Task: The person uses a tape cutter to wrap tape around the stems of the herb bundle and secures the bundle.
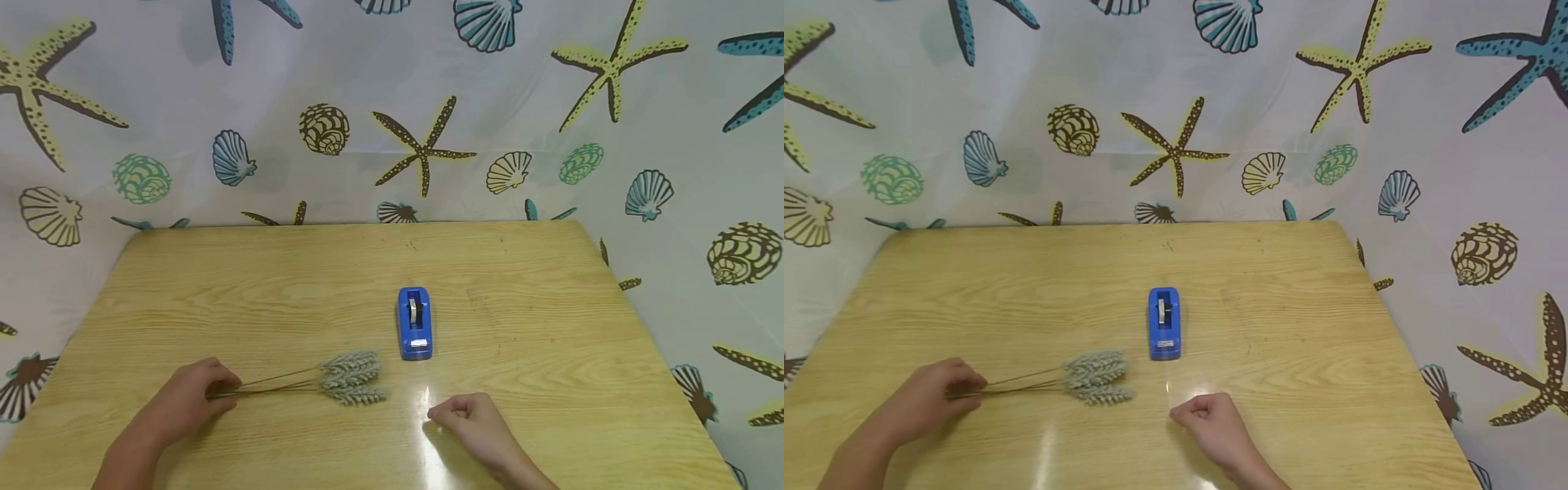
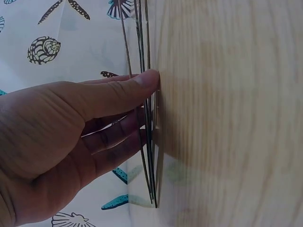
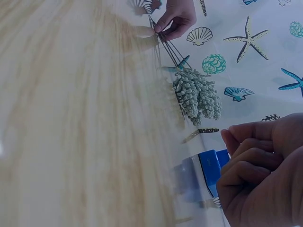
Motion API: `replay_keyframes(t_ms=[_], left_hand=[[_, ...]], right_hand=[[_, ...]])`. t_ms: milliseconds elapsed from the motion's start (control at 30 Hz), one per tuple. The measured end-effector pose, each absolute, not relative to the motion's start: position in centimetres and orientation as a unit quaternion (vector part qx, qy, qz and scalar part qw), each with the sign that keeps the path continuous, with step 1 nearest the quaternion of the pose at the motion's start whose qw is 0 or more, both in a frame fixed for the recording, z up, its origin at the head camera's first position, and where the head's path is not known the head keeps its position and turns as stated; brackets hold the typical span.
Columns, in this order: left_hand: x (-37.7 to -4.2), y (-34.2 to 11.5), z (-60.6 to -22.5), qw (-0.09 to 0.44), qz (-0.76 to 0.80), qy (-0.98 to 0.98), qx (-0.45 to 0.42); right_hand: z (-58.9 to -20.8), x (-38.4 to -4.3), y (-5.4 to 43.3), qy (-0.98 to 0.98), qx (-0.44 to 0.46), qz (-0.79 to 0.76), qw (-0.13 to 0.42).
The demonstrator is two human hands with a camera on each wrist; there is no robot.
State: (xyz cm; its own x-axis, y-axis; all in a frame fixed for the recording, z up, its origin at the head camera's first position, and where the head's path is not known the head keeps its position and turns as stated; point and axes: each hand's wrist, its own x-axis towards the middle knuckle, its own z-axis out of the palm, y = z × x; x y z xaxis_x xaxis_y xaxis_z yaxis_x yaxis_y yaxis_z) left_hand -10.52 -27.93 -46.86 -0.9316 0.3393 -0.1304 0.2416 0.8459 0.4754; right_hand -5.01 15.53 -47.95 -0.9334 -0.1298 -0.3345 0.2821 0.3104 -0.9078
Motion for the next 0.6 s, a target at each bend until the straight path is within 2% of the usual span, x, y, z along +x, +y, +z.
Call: replay_keyframes(t_ms=[333,600], left_hand=[[-10.23,-28.97,-47.33,0.107,0.221,0.957,0.154],[-10.37,-28.74,-47.80,0.092,0.202,0.948,0.226]], right_hand=[[-47.89,-4.86,15.15,0.785,0.041,-0.589,0.187],[-47.81,-4.82,14.93,0.787,0.043,-0.586,0.186]])
